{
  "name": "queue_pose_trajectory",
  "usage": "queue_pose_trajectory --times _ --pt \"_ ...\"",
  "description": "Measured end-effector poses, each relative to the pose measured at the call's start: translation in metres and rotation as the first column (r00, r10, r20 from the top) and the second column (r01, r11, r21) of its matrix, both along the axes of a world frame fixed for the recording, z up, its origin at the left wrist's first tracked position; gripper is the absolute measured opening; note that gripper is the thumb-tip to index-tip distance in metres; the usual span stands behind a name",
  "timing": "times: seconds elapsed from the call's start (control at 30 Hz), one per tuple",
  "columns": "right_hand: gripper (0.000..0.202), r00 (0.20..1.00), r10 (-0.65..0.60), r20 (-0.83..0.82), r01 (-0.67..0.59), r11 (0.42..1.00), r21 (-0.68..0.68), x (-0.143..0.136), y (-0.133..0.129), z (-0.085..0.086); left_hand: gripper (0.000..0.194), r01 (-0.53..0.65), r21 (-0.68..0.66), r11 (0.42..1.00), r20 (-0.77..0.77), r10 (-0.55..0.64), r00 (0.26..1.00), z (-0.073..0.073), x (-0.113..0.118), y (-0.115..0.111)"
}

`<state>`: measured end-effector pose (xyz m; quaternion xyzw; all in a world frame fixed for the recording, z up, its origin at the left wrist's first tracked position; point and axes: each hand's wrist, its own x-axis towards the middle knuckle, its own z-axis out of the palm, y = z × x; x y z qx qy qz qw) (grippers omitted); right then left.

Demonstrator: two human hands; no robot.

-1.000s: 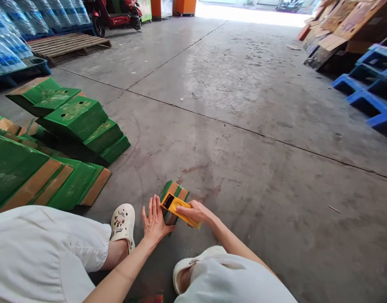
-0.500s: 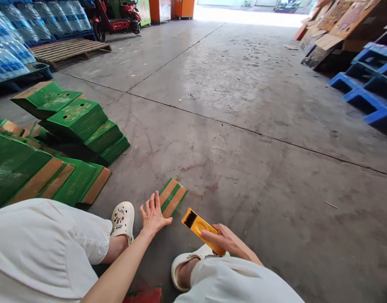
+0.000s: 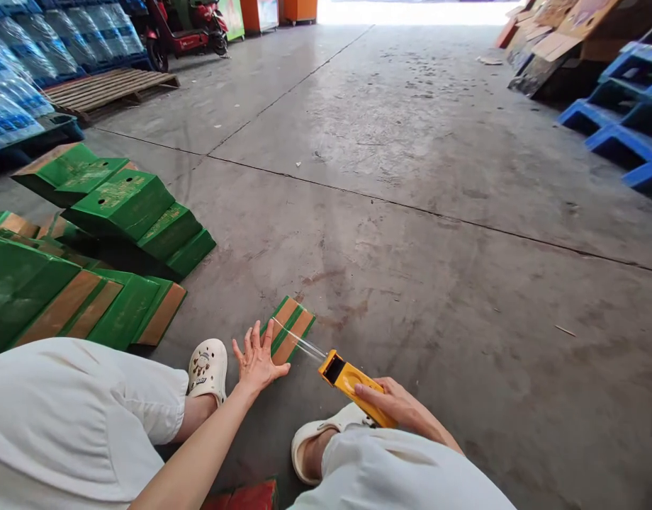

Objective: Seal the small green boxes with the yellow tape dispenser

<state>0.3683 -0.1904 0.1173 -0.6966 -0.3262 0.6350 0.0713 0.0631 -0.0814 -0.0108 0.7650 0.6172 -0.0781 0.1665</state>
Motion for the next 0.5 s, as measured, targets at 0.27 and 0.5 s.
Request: queue_pose_trajectory --times 0.27,0.5 --pt "0.064 0.974 -0.056 -0.218 0.050 0.998 -0.035 0.017 -0.001 0.065 0.130 -0.005 0.000 1.000 0.018 0.005 1.000 0.002 0.005 -0.004" --pt "0.072 0.987 -0.024 -0.159 0.017 0.999 -0.046 0.012 -0.009 0.027 0.126 0.002 -0.028 1.000 0.032 -0.001 0.999 0.005 0.003 -0.002"
